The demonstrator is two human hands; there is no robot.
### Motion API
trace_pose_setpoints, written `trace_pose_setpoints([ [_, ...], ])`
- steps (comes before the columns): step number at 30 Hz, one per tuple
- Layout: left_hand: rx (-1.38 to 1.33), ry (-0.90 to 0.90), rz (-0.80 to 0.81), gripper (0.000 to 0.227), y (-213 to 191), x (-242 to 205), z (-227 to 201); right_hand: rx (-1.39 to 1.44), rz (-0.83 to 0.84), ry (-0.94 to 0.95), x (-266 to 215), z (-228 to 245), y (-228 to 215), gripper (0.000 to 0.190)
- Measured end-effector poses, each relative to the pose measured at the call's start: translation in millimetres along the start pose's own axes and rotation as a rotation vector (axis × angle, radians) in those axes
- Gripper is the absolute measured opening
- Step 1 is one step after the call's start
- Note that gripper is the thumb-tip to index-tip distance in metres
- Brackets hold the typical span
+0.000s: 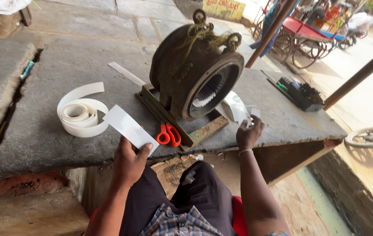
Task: The person cuts a white strip of material into smaller pieces using red-handled scissors. They repeatedly measure, cut, and place the pieces on a concrete workbench next to a large metal component.
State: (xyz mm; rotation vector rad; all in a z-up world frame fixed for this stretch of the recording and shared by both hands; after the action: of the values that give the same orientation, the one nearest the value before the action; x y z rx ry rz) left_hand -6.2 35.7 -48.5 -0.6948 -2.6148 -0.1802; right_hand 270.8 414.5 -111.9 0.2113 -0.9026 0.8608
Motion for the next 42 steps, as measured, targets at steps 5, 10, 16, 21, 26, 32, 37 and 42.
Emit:
trace_pose_setpoints([
  [5, -0.005, 0.039, 0.004, 0.050, 3, -1, 1, -0.044, 0.108, -0.015, -1, 12, -9, 0.031],
  [10, -0.061, 0.015, 0.006, 0.049, 4, -3, 3, -0.038, 0.175, -0.021, -5, 27, -15, 0.028],
  [16, -0.046, -0.031, 0.019, 0.051, 4, -1, 0, -0.120, 0.240, 0.039, -6, 26, -12, 0.022],
  [21, -0.032, -0.027, 0.011, 0.050, 0, -1, 0, -0.317, 0.061, 0.048, 3, 25, -34, 0.051],
  [26, 0.012, -0.040, -0.003, 0.048, 0, 4, 11, -0.491, 0.248, 0.025, 28, -1, -56, 0.065],
  [32, 0.029, -0.021, 0.004, 0.064, 6, 2, 19, -0.338, 0.132, 0.079, 44, -57, -49, 0.017],
  [37, 0.232, -0.129, -0.004, 0.058, -2, 6, 31, -0.160, -0.099, -0.072, 27, -65, -67, 0.013],
  [42, 0.278, -0.277, 0.004, 0.096, -7, 17, 26, 0.680, -0.007, 0.468, 24, -4, -120, 0.007],
])
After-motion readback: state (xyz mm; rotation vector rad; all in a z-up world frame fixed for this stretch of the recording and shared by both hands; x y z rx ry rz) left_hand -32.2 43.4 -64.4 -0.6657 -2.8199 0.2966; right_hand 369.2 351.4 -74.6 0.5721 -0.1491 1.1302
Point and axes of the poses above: each hand's wrist, its own x-axis towards the middle knuckle, its own y-axis out of the palm, z = x × y, the point moved 1 cm from there along x, towards the middle knuckle, and after that the axes turned 14 degrees about -z, right-handed, at the moved point
